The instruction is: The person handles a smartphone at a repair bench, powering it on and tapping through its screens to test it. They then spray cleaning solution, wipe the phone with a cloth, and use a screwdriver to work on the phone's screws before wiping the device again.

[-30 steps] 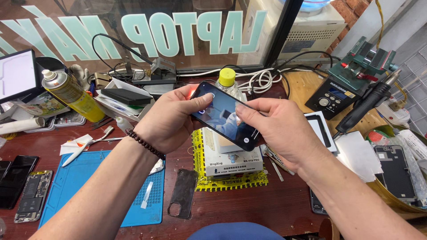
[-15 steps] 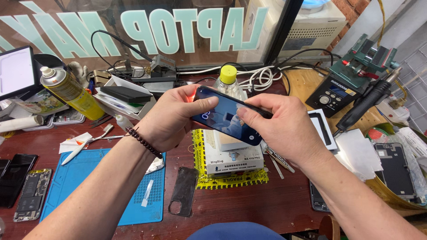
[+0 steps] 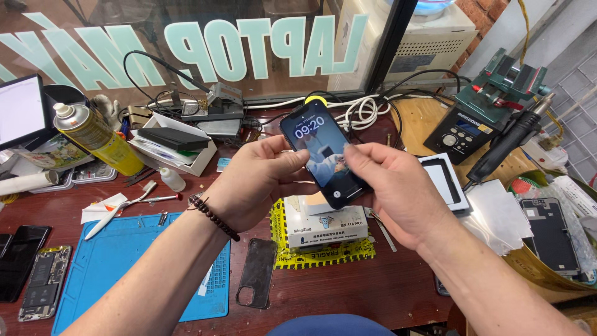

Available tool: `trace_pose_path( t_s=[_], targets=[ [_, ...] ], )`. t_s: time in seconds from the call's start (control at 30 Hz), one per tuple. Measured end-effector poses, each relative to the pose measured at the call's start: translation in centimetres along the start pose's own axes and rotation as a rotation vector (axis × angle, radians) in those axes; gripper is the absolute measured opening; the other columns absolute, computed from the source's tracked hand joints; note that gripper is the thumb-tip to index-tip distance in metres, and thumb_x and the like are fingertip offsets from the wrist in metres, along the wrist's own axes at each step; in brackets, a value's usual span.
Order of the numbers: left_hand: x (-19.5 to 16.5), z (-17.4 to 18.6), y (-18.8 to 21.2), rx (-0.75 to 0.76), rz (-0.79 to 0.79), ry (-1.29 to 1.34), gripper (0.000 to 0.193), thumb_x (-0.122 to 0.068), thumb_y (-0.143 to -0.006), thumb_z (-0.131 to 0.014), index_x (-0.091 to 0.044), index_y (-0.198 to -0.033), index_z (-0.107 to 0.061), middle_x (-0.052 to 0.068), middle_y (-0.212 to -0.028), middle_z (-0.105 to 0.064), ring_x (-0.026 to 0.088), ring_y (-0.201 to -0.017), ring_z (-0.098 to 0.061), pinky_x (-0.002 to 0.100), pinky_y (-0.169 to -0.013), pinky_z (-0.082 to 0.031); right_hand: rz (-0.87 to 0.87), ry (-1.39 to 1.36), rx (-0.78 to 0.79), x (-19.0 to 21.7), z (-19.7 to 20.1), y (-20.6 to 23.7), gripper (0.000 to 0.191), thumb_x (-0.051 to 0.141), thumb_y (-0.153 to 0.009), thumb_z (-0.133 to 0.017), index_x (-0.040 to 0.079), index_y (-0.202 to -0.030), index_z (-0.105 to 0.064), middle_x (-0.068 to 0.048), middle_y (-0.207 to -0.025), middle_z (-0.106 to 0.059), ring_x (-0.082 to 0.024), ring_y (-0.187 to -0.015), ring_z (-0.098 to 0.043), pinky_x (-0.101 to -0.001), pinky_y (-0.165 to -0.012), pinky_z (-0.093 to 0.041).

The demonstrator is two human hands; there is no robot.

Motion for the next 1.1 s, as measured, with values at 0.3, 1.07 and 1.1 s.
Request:
trace_pose_path(
  t_s=[0.3,1.07,1.1],
  targets=[
    [-0.1,0.3,-0.2,-0.012,0.012,-0.14,0.016,-0.008,-0.097,-0.062,-0.001,-0.109,-0.068,0.009,-0.101,-0.076,0.019,-0.089,-0.074,0.037,-0.084,-0.064,0.093,0.103,-0.043,-0.7,0.0,0.3,0.034,0.021,-0.102,-0.058,-0.007,-0.112,-0.074,-0.006,-0.092,-0.076,-0.012,-0.08,-0.068,-0.0316,-0.076,-0.056],
    [-1.9,-2.0,2.5,-0.055,-0.319,-0.767,0.03,-0.022,-0.098,-0.065,-0.004,-0.12,-0.074,-0.001,-0.093,-0.078,0.001,-0.083,-0.065,0.022,-0.073,-0.058,0.407,0.306,0.178,3.3,0.7,-1.1,0.019,0.014,-0.097,-0.072,0.003,-0.112,-0.07,0.0,-0.103,-0.07,-0.006,-0.094,-0.064,-0.024,-0.085,-0.054],
    [-1.7,-1.9,2.6,-0.068,-0.315,-0.813,0.03,-0.023,-0.098,-0.065,-0.004,-0.119,-0.074,-0.001,-0.091,-0.078,0.001,-0.082,-0.065,0.022,-0.072,-0.058,0.38,0.347,0.16,3.3,0.9,-1.1,0.018,0.015,-0.096,-0.071,0.004,-0.11,-0.072,0.001,-0.102,-0.07,-0.006,-0.092,-0.065,-0.0237,-0.082,-0.054]
  ],
)
Point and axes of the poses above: each hand's wrist, its own y-axis away from the middle knuckle, its own z-axis out of the back of the hand, x = y × z, the point moved 1 cm from there along -y, towards the middle knuckle
